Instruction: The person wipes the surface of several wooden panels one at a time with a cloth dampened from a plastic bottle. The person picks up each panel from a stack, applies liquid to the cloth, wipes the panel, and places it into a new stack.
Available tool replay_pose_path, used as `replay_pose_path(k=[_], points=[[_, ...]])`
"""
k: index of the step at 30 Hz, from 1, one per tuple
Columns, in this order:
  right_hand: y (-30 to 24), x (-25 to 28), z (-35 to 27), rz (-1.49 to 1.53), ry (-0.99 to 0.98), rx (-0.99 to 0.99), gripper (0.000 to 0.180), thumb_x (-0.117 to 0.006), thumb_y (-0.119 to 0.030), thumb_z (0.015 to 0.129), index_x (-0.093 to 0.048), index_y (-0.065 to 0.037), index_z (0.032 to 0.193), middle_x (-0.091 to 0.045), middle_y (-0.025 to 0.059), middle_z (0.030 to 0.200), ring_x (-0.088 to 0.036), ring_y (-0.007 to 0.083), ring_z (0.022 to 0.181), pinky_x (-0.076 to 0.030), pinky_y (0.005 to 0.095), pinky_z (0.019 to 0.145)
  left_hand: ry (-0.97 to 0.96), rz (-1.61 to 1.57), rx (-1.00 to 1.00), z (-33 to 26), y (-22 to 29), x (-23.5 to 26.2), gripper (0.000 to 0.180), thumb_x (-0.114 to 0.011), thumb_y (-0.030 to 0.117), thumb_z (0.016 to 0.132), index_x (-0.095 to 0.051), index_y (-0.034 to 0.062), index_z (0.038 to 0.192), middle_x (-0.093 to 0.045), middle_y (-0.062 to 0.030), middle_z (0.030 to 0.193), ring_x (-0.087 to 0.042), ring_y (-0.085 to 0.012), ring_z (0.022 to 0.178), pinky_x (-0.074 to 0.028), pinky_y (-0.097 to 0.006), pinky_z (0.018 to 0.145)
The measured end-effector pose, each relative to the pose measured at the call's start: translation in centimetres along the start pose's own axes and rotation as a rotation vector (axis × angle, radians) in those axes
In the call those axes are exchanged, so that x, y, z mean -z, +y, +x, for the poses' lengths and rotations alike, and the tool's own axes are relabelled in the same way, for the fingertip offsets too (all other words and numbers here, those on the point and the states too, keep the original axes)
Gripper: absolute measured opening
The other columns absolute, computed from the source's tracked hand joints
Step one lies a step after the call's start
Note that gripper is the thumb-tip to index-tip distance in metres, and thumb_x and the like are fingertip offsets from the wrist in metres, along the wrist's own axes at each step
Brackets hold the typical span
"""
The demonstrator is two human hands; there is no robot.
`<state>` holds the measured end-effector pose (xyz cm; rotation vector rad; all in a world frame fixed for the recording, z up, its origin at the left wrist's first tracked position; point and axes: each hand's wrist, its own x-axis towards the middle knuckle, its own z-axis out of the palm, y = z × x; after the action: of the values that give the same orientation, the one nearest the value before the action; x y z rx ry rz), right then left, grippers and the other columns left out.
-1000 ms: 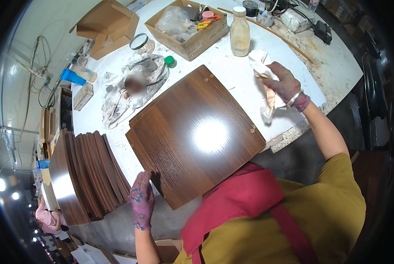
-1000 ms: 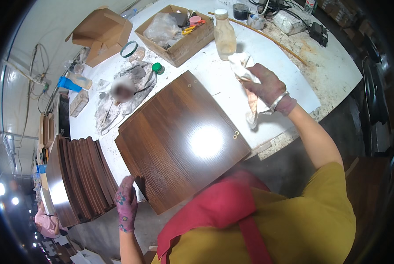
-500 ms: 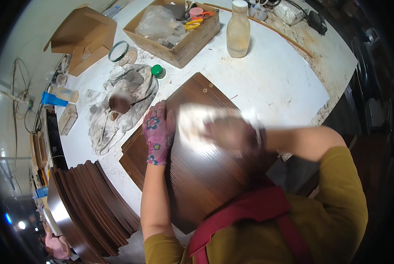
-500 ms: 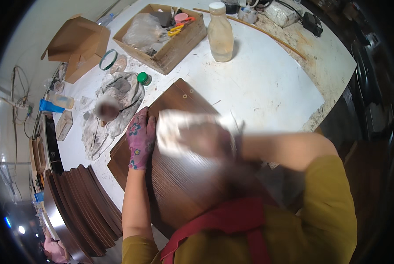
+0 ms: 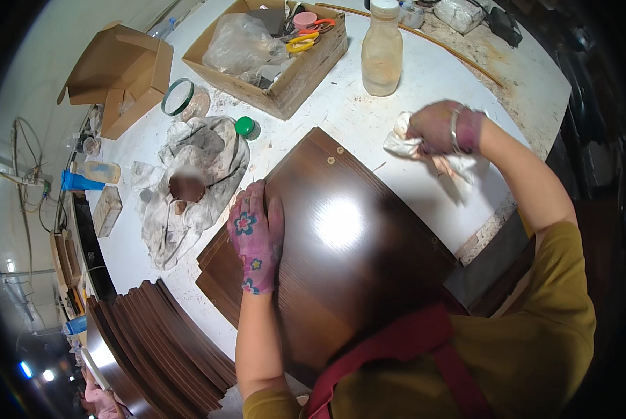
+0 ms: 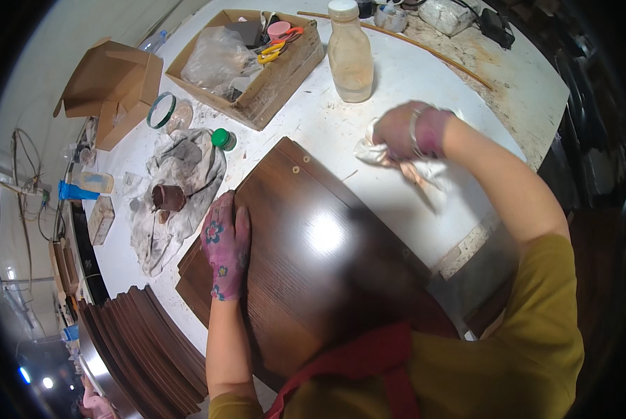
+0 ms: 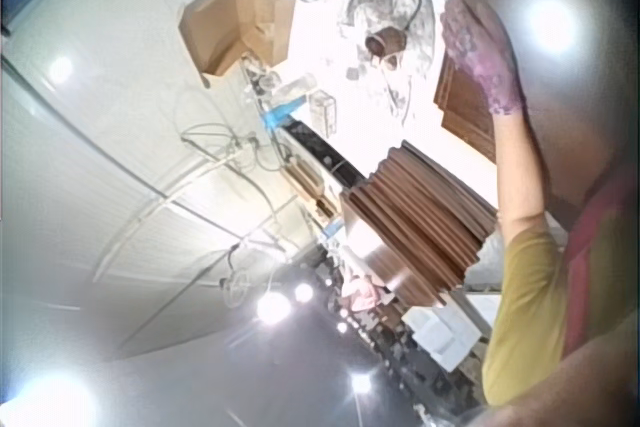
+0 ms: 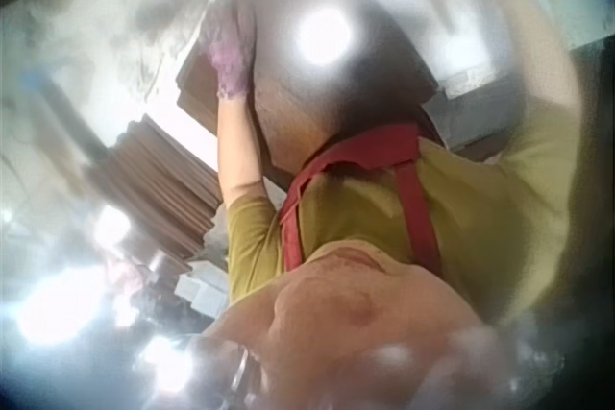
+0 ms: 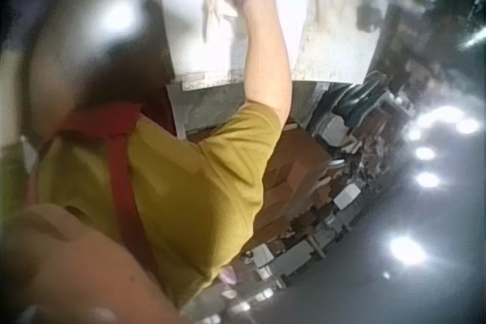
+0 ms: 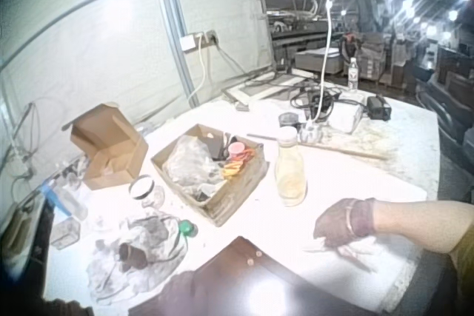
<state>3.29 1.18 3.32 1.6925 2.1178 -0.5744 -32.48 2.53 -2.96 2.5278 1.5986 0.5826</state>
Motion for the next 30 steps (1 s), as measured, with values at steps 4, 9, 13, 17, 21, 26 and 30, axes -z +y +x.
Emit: replay_pose_path(k=[4,9,13,17,21,26,30], points=[[-0.6,-3.3,0.0,0.177,0.292,0.097,0.029,-0.065,-0.033,0.081,-0.064,-0.015,0.104,-0.061,0.0121,0.099,-0.062,0.0319,0.093,-0.05,0.0437,0.079,0.017,0.005,-0.007,-0.3,-0.2,-0.1,0.036,-0.061,0.017,0.088,-0.059,0.0015,0.12,-0.062,-0.017,0.117,-0.057,-0.0331,0.112,-0.042,-0.042,0.098],[-2.4,-4.9,5.5,0.576,0.815,0.312,0.029,-0.061,-0.024,0.084,-0.061,-0.01,0.108,-0.061,0.009,0.103,-0.06,0.0269,0.098,-0.048,0.0351,0.088,0.009,-0.004,-0.013,-0.3,-0.3,-0.3,0.038,-0.064,0.014,0.086,-0.058,0.0024,0.121,-0.061,-0.0169,0.118,-0.056,-0.0331,0.112,-0.041,-0.043,0.099],[-3.4,-3.2,11.3,1.067,0.483,0.179,0.026,-0.057,-0.026,0.086,-0.065,-0.007,0.101,-0.065,0.0058,0.089,-0.06,0.0153,0.081,-0.047,0.03,0.076,-0.003,-0.033,-0.022,0.0,-0.1,-0.2,0.038,-0.063,0.012,0.085,-0.058,0.0012,0.121,-0.06,-0.0187,0.118,-0.056,-0.035,0.111,-0.042,-0.044,0.098],[-4.4,-2.3,13.2,1.049,0.331,0.205,0.028,-0.061,-0.033,0.085,-0.066,-0.006,0.092,-0.067,0.0086,0.091,-0.063,0.0221,0.089,-0.048,0.0323,0.081,-0.006,-0.061,-0.022,0.1,-0.2,-0.2,0.037,-0.062,0.012,0.086,-0.058,0.0009,0.121,-0.06,-0.0202,0.118,-0.057,-0.0363,0.11,-0.043,-0.044,0.097],[-3.1,-2.4,15.0,1.197,0.146,0.221,0.021,-0.065,-0.028,0.084,-0.066,-0.007,0.087,-0.064,0.0039,0.076,-0.059,0.0117,0.067,-0.045,0.0258,0.06,0.009,-0.051,-0.008,0.0,-0.1,-0.6,0.037,-0.062,0.013,0.086,-0.058,0.0015,0.122,-0.06,-0.0193,0.119,-0.057,-0.0357,0.111,-0.043,-0.044,0.097],[-2.5,-3.4,16.8,1.416,0.075,0.297,0.026,-0.065,-0.034,0.085,-0.062,-0.009,0.082,-0.058,-0.0013,0.068,-0.048,0.0062,0.054,-0.034,0.0216,0.046,-0.024,-0.067,0.032,0.3,0.2,-0.3,0.039,-0.063,0.016,0.086,-0.058,0.0029,0.122,-0.06,-0.0181,0.118,-0.057,-0.035,0.111,-0.043,-0.044,0.097],[-3.0,-4.2,17.7,1.146,0.243,0.324,0.019,-0.058,-0.022,0.081,-0.064,-0.007,0.092,-0.065,0.0119,0.088,-0.061,0.0238,0.079,-0.048,0.0356,0.072,-0.016,0.031,0.046,0.0,-0.1,0.2,0.038,-0.063,0.02,0.087,-0.058,0.0031,0.121,-0.061,-0.019,0.118,-0.056,-0.0357,0.112,-0.043,-0.045,0.097]])
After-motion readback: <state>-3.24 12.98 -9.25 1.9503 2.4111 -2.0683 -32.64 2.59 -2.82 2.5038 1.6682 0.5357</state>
